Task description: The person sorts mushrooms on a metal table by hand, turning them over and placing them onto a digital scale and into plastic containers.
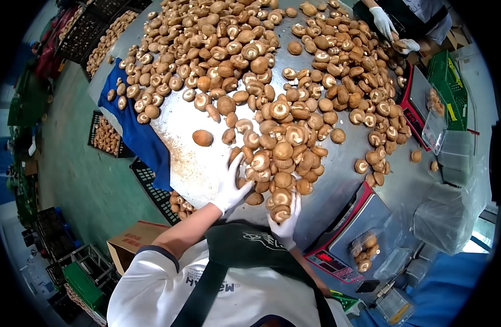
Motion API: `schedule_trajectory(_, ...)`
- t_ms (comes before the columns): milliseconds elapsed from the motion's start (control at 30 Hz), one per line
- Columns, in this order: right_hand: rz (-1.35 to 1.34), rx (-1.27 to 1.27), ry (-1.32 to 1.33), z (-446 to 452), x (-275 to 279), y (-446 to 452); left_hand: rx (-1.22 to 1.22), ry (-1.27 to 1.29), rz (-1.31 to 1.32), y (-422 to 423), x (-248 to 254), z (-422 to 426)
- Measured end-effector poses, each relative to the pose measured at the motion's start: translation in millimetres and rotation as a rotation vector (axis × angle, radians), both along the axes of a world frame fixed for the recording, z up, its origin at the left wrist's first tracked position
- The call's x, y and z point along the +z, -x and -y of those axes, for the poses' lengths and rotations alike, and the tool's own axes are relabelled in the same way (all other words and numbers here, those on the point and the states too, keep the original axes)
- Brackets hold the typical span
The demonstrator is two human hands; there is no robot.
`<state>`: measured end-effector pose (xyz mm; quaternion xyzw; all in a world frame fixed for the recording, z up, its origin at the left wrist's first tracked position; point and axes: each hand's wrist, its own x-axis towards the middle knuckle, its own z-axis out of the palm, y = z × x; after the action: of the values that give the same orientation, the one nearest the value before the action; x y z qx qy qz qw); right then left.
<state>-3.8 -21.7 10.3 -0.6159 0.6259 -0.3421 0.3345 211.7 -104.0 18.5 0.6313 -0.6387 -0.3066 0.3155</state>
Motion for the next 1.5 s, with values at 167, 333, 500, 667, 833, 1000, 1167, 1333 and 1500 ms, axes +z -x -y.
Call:
schedule_trajectory(167,0.058,-0.014,0.055,66.4,20.5,-27.2,-0.050,0.105,0.177,-3.6,6.4,33.1)
schedule_trajectory(333,-0.033,0.102,0.253,94.1,53.6,-34.2,0.008,0.290,0.080,-1.0,40.3,80.0)
schedule_trajectory(500,-0.234,-0.007,0.393,175.8,76.2,-21.3,-0.138,0.330,0.054,21.9,55.0,149.9)
schedule_trajectory(667,-0.377,0.052,0.186,197.0,53.8,-2.0,-0.314,0.085,0.088,39.3,35.8,188.6)
schedule_trajectory(833,-0.118,-0.203,0.268,180.2,44.1,13.9,-0.280,0.053,0.092,27.8,41.6,175.1)
schedule_trajectory(1000,0.127,-0.314,0.124,147.8,19.6,57.4,-0.144,0.068,-0.225,11.0,26.1,136.2)
schedule_trajectory(1167,0.313,-0.361,-0.036,124.7,48.0,69.1,0.097,0.174,-0.374,9.8,25.9,94.7)
schedule_trajectory(1333,0.427,-0.402,0.023,104.8,58.7,55.5,0.141,0.068,-0.491,12.8,59.1,59.0)
schedule_trajectory(1500,0.441,-0.405,-0.002,82.1,65.0,48.5,0.063,0.301,-0.113,10.9,48.4,76.7)
